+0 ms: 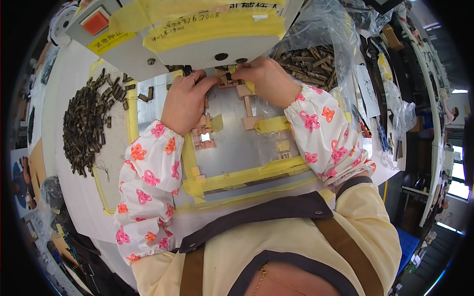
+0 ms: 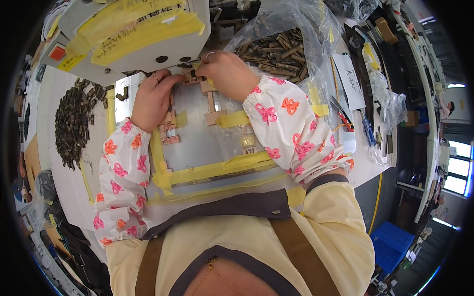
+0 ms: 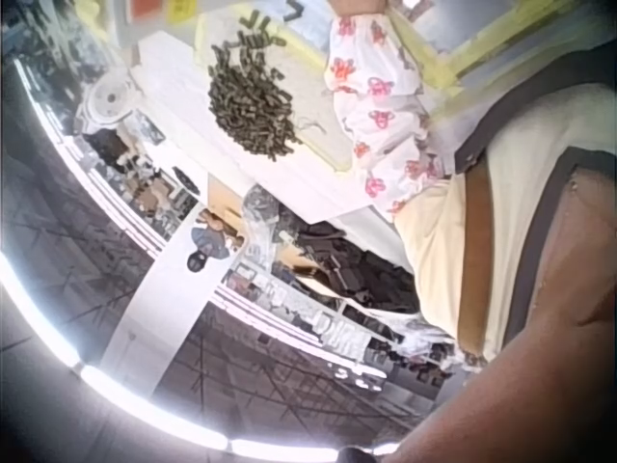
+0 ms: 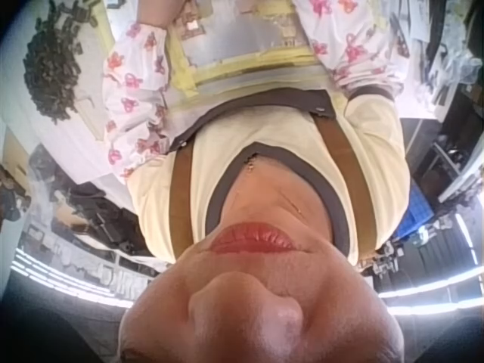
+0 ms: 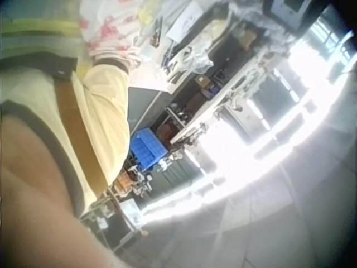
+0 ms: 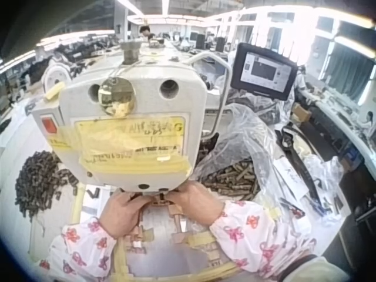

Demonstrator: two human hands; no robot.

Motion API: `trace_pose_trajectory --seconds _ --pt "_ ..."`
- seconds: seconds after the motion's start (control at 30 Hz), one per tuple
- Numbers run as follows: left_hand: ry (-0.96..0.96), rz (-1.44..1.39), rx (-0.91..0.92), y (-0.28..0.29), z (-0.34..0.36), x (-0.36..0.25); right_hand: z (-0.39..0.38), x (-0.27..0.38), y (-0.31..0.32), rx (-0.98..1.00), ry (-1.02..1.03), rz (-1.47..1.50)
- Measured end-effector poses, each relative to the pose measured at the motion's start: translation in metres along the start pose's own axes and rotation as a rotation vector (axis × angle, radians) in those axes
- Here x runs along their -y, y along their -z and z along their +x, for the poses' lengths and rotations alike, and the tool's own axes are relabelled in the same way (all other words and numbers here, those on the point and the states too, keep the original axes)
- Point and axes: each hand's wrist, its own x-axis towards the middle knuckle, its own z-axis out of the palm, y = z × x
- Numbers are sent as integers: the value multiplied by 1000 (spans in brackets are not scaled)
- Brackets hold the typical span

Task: Assembling small leather straps onto a base using a specialized machine.

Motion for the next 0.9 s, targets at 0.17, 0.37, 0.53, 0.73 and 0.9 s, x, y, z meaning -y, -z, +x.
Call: trace_pose_trajectory --seconds 0.17,0.37,0.53,0.73,0.9 --pt "-8 4 15 0 0 1 1 1 1 2 16 -17" --pt "20 -22 -11 1 4 -2 3 4 1 21 1 -86" --pt "-39 156 51 9 5 -7 4 7 3 44 -9 -208" --pt "-40 198 45 6 7 1 8 -1 2 24 71 -273" --pt "-32 175 54 7 8 0 8 0 4 34 72 -297"
